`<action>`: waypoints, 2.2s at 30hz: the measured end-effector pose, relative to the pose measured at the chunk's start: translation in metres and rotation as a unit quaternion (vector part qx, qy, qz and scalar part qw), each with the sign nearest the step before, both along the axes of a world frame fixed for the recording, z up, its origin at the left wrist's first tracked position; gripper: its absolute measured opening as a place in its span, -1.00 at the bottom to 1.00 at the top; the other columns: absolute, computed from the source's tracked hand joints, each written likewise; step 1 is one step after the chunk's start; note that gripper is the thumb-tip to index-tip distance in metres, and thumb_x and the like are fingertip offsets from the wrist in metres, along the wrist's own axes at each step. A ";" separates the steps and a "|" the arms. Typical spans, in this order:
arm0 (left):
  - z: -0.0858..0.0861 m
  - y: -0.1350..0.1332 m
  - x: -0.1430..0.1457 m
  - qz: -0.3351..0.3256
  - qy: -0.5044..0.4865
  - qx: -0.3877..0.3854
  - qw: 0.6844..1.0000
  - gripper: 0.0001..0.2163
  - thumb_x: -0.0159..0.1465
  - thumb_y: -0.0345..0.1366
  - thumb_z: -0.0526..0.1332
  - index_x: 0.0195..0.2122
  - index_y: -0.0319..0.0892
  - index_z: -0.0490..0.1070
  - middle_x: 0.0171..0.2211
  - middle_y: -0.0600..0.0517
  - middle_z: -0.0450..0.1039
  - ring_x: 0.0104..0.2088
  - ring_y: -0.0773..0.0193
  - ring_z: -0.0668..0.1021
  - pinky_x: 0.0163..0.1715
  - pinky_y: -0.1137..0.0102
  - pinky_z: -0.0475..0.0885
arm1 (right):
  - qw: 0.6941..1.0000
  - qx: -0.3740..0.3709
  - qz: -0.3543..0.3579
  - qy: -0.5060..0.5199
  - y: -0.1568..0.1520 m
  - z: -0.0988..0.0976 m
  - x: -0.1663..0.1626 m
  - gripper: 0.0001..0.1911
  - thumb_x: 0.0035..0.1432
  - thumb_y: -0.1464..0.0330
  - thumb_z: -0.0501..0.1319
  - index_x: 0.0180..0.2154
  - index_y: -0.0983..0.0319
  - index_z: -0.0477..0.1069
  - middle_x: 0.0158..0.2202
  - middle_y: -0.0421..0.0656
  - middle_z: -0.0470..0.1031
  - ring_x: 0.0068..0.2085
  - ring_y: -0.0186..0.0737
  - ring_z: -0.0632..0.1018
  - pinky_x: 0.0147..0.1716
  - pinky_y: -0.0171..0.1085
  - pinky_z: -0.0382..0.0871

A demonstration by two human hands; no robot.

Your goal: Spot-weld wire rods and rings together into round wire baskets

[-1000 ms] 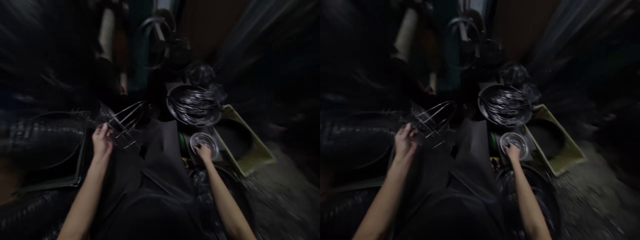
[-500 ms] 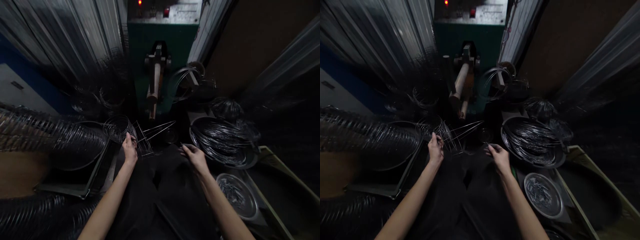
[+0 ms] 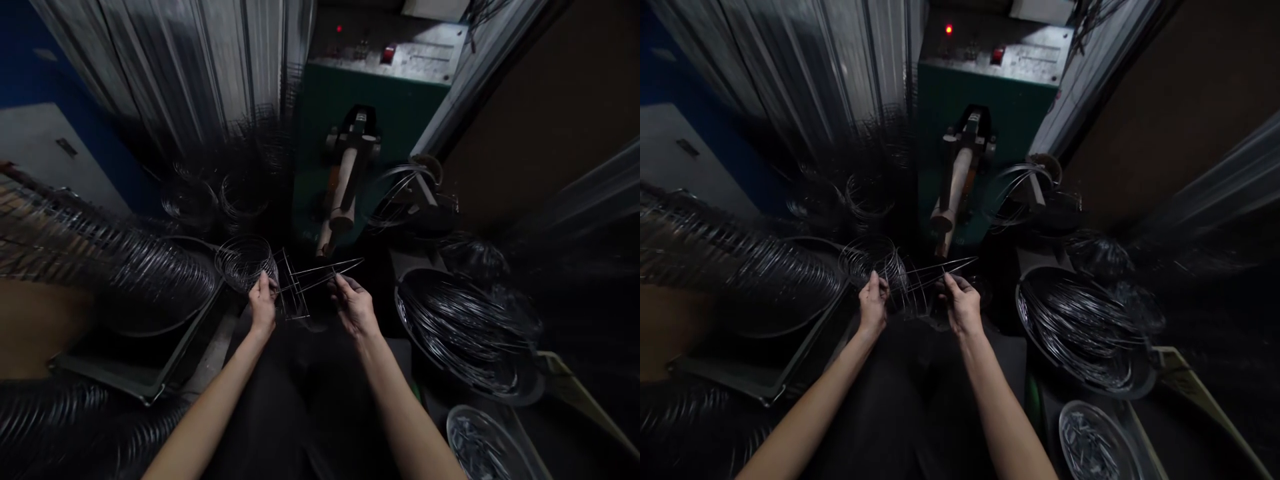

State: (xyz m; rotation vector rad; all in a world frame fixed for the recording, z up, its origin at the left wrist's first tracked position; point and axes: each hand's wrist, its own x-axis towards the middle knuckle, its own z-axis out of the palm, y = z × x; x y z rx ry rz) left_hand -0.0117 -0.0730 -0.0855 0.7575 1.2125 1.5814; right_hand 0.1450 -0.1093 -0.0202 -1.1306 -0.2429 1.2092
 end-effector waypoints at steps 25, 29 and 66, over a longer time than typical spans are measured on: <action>0.011 0.017 0.000 -0.003 0.028 -0.014 1.000 -0.53 0.12 0.15 0.15 -0.59 -0.21 0.27 -0.67 0.14 0.13 -0.65 0.46 0.18 -0.63 0.50 0.08 | 0.999 -0.037 -0.017 0.031 0.022 0.003 -0.007 -0.78 -0.26 0.48 0.42 -0.49 0.27 0.42 -0.57 -0.28 0.49 -0.55 -0.43 0.50 -0.69 -0.52 0.26; 0.010 0.020 -0.001 -0.013 0.038 -0.019 0.999 -0.53 0.14 0.15 0.13 -0.59 -0.21 0.27 -0.70 0.16 0.08 -0.68 0.47 0.14 -0.65 0.49 0.01 | 0.997 -0.049 -0.035 0.054 0.026 0.003 -0.008 -0.83 -0.23 0.51 0.39 -0.52 0.29 0.43 -0.61 -0.26 0.47 -0.58 -0.45 0.47 -0.70 -0.54 0.26; 0.015 0.031 0.001 0.011 0.033 -0.003 0.999 -0.54 0.21 0.11 0.07 -0.59 -0.20 0.23 -0.71 0.16 0.06 -0.69 0.46 0.14 -0.66 0.48 0.02 | 0.961 0.024 0.101 -0.255 -0.040 0.036 -0.015 -0.71 -0.11 0.20 0.37 -0.40 0.28 0.49 -0.53 -0.21 0.48 -0.53 -0.36 0.49 -0.57 -0.41 0.33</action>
